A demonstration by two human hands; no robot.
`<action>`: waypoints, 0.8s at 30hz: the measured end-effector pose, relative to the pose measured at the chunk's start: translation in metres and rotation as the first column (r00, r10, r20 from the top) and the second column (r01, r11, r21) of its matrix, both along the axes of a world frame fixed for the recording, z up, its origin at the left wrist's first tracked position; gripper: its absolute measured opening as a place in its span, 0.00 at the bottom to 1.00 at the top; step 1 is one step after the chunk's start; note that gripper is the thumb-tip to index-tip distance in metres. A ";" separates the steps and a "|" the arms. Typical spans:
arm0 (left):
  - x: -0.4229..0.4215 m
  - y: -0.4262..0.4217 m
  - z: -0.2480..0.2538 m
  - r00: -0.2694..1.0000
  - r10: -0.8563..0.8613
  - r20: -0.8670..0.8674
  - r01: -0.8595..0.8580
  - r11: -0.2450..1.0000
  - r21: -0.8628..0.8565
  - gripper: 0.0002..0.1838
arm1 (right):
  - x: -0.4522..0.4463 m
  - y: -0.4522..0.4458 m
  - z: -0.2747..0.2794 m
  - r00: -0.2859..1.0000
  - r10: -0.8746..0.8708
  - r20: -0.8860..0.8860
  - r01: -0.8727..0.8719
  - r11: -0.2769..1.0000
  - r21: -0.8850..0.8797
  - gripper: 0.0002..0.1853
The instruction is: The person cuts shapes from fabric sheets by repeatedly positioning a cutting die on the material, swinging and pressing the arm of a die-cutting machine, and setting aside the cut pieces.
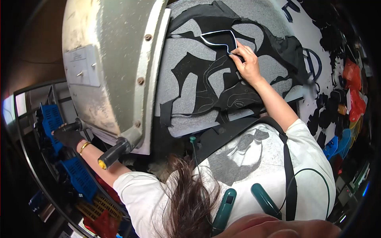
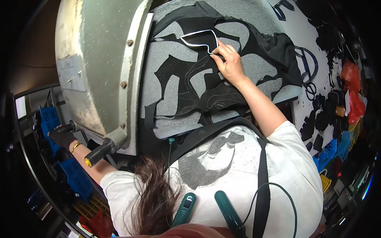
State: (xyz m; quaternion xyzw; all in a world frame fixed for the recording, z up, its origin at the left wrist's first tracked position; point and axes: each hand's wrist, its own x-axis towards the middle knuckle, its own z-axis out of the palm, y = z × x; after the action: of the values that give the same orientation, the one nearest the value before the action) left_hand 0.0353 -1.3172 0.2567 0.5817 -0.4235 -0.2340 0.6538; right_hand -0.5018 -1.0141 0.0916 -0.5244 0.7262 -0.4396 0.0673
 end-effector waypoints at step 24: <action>-0.192 0.243 -0.004 0.950 -0.281 0.136 0.301 0.940 -0.159 0.18 | -0.005 0.006 -0.026 0.755 -0.075 0.652 0.229 0.961 -0.154 0.07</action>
State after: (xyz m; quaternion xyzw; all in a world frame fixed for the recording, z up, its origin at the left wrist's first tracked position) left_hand -0.1571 -1.0743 0.2523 0.4639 -0.5598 -0.2568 0.6368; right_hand -0.5069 -1.0081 0.0653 -0.2860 0.6455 -0.6748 0.2148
